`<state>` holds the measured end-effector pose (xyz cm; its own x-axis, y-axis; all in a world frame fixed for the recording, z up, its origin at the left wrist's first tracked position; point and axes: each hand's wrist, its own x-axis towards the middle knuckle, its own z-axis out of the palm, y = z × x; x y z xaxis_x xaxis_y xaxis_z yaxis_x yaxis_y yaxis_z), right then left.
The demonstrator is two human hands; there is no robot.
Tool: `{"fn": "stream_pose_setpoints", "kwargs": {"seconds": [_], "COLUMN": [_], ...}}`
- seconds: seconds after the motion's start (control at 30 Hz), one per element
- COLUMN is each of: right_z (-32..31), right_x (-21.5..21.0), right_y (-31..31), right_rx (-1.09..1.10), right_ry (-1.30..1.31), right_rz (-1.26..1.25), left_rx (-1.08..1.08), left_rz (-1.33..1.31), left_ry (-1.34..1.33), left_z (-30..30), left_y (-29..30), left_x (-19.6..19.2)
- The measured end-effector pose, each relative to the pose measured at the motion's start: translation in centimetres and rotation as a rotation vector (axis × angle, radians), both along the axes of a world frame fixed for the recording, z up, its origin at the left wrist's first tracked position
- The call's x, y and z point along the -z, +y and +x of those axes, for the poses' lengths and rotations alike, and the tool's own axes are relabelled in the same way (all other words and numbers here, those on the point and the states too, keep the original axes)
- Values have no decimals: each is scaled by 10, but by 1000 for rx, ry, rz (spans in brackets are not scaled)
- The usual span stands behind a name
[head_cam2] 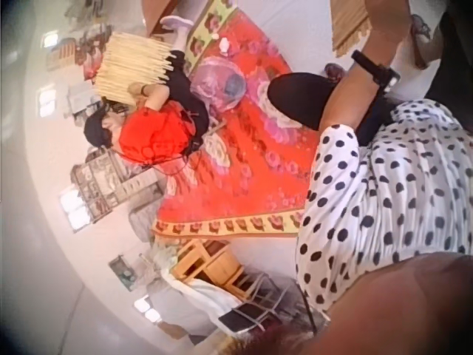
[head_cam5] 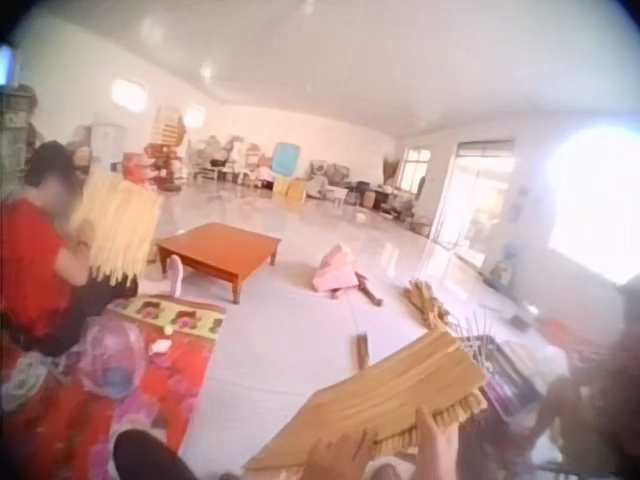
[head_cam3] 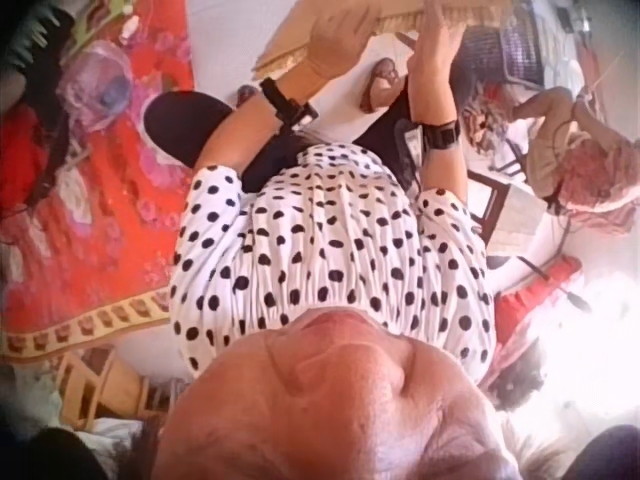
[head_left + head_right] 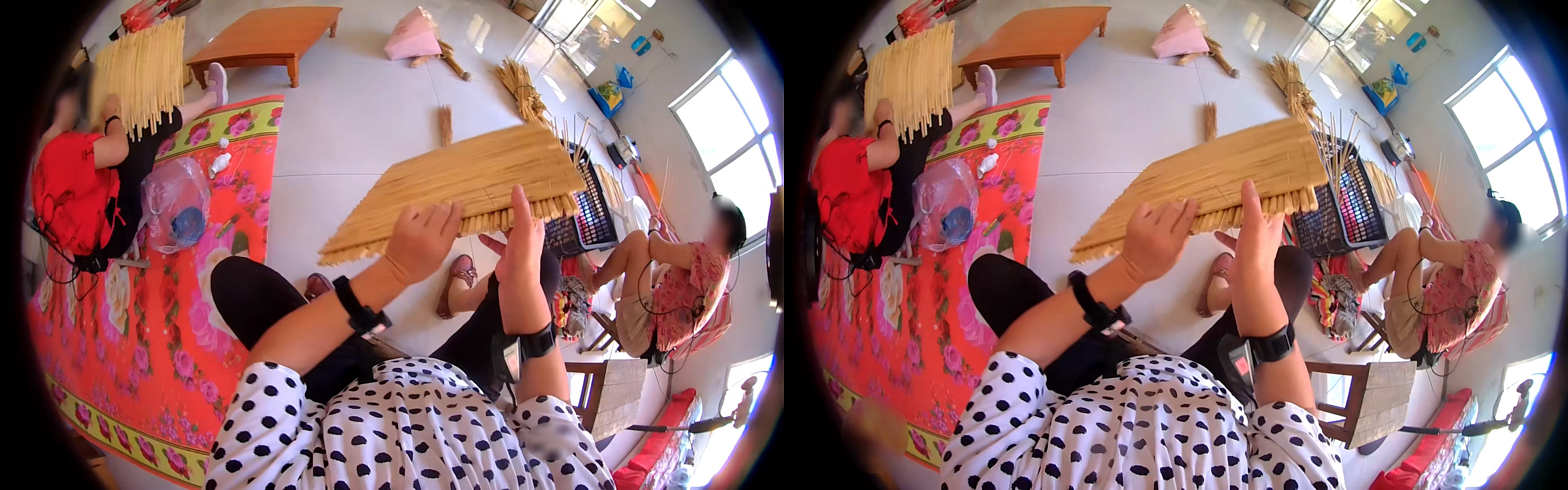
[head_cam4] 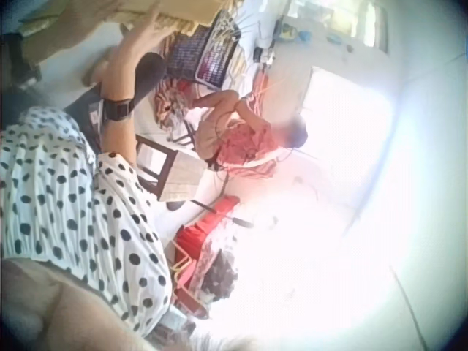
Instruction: The person sits on the floor and weaves a bamboo mat by hand, threading a white string through the bamboo strips to secure them together. They repeatedly pull the string tight and adjust the mat's alignment.
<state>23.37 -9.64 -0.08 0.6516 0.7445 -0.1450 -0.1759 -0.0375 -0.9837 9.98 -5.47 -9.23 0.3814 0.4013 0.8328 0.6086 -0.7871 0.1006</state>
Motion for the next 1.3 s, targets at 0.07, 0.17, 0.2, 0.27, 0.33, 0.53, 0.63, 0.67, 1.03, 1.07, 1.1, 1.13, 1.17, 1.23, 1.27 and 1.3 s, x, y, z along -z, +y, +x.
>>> {"fn": "stream_pose_setpoints", "kwargs": {"seconds": [0.07, 0.17, 0.2, 0.27, 0.33, 0.53, 0.63, 0.67, 1.03, 1.07, 1.1, 1.13, 1.17, 1.23, 1.27, 1.3], "right_z": [8, 39, 52, 58, 58, 59, 61, 61, 17, 14, 10, 7, 6, 3, 1, -1], "right_x": [4, 30, 45, 55, 57, 54, 55, 49, 33, 34, 34, 33, 30, 28, 26, 25], "right_y": [4, 11, 12, 12, 3, -7, -15, -19, -30, -31, -32, -32, -34, -37, -38, -38], "right_rx": [27, 61, 70, 152, 157, 33, -116, -164, -332, -322, -313, -306, -310, -329, -341, -352], "right_ry": [-73, -243, -304, -546, -759, -775, -898, -896, -993, -1006, -1020, -1036, -1129, -1164, -1182, -1216], "right_rz": [28, 47, 48, -41, -187, -100, -85, -74, -108, -99, -90, -83, -145, -153, -156, -149], "left_rx": [-36, -29, -11, -10, 7, 293, 435, 385, 729, 725, 720, 716, 729, 753, 758, 762], "left_rz": [-86, -145, -184, -234, -280, -526, -740, -821, -991, -951, -910, -870, -846, -798, -781, -764], "left_ry": [-38, -100, -120, -101, -107, -264, -368, -422, 311, 350, 389, 424, 419, 405, 440, 473], "left_z": [20, 49, 55, 60, 63, 45, 28, 20, -3, -2, -2, -2, -3, -6, -9, -12], "left_y": [-14, -25, -30, -34, -39, -52, -28, -22, 36, 37, 38, 38, 38, 34, 34, 33], "left_x": [9, 24, 30, 43, 52, 38, 45, 29, -36, -35, -35, -33, -31, -27, -27, -28]}}
